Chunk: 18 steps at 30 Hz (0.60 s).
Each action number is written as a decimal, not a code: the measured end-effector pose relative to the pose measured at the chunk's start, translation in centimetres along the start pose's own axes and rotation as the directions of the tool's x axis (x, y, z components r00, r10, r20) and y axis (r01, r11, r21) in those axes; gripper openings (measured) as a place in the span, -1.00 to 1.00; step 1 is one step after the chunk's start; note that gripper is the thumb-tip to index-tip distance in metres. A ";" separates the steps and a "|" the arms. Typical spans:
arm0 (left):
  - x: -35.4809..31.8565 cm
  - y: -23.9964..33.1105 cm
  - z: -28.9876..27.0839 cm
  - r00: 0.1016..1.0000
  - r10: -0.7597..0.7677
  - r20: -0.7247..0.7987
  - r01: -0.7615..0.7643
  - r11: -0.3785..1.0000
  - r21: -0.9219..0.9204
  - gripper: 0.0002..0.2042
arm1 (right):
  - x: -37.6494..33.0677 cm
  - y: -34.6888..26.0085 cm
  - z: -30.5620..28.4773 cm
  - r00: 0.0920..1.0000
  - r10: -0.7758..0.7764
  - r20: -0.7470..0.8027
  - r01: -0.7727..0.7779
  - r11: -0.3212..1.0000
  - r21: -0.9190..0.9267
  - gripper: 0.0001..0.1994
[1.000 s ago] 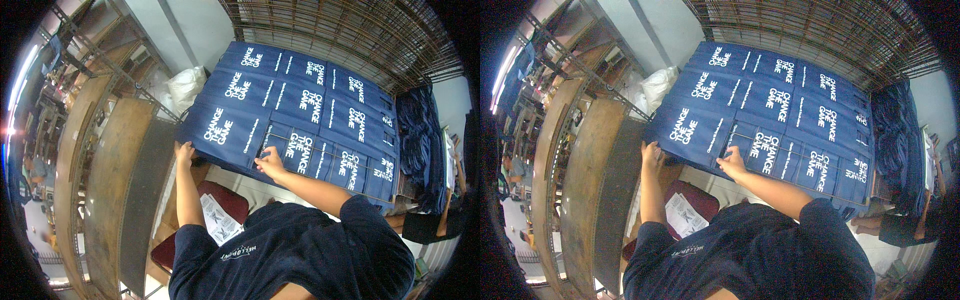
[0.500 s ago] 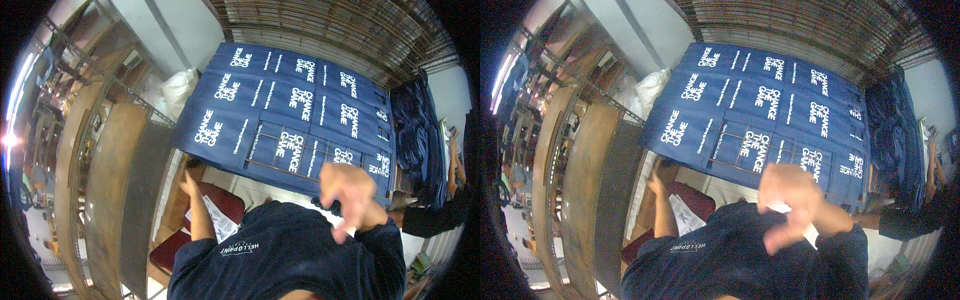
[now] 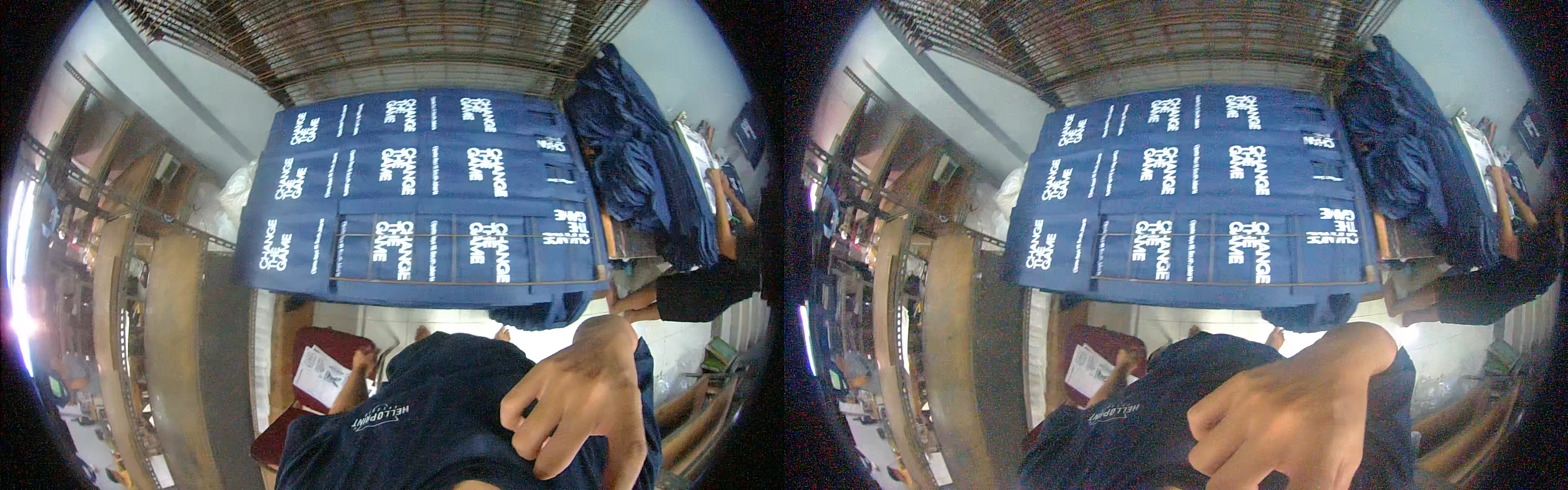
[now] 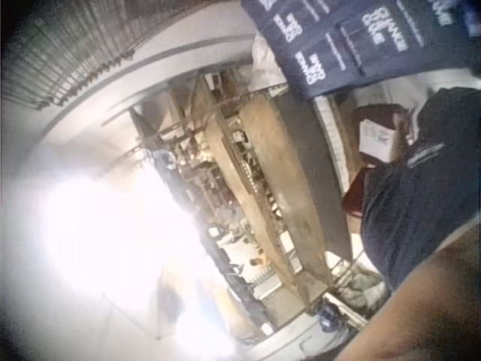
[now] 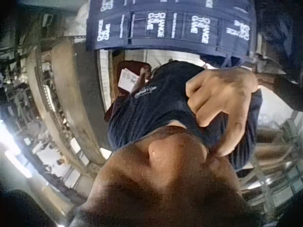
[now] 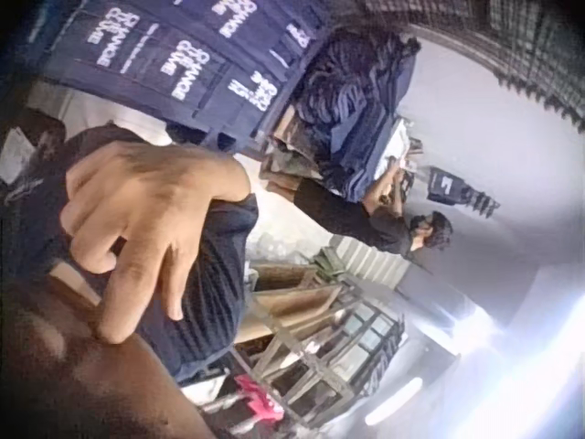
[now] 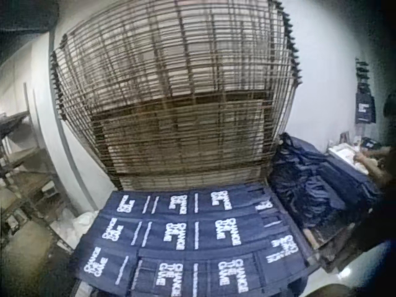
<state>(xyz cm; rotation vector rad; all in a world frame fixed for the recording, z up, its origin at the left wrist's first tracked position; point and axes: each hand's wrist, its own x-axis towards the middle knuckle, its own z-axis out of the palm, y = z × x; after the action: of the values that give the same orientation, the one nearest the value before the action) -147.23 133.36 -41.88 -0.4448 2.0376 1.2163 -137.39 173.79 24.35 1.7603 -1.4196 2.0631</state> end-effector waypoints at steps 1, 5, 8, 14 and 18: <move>-2.6 7.2 1.2 0.995 0.069 0.066 -0.085 0.958 0.274 -0.74 | -0.7 -0.8 0.6 1.000 0.023 -0.013 -0.023 0.999 -0.030 -0.87; -1.6 9.5 2.9 0.988 0.098 -0.123 -0.071 0.977 0.203 -0.45 | -3.6 -7.2 1.6 0.991 -0.031 -0.128 0.017 0.994 -0.109 -0.84; -4.8 11.9 7.7 0.987 0.159 -0.036 -0.131 0.904 0.407 -0.44 | -6.3 -10.8 2.2 0.988 -0.086 -0.127 0.057 0.974 -0.218 -0.83; -1.2 4.9 13.5 0.872 0.288 0.397 -0.415 0.864 0.285 -0.43 | -12.3 -19.7 4.1 0.989 -0.122 -0.086 0.090 0.947 -0.308 -0.86; -4.5 7.1 17.0 0.756 0.324 0.568 -0.640 0.547 0.540 -0.42 | -15.0 -22.8 5.4 0.970 -0.185 -0.157 0.106 0.905 -0.411 -0.88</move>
<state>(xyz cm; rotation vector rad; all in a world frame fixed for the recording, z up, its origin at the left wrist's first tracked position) -141.61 151.32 -39.39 0.7799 2.1005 0.5963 -115.02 190.28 24.83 1.4135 -1.4707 1.6642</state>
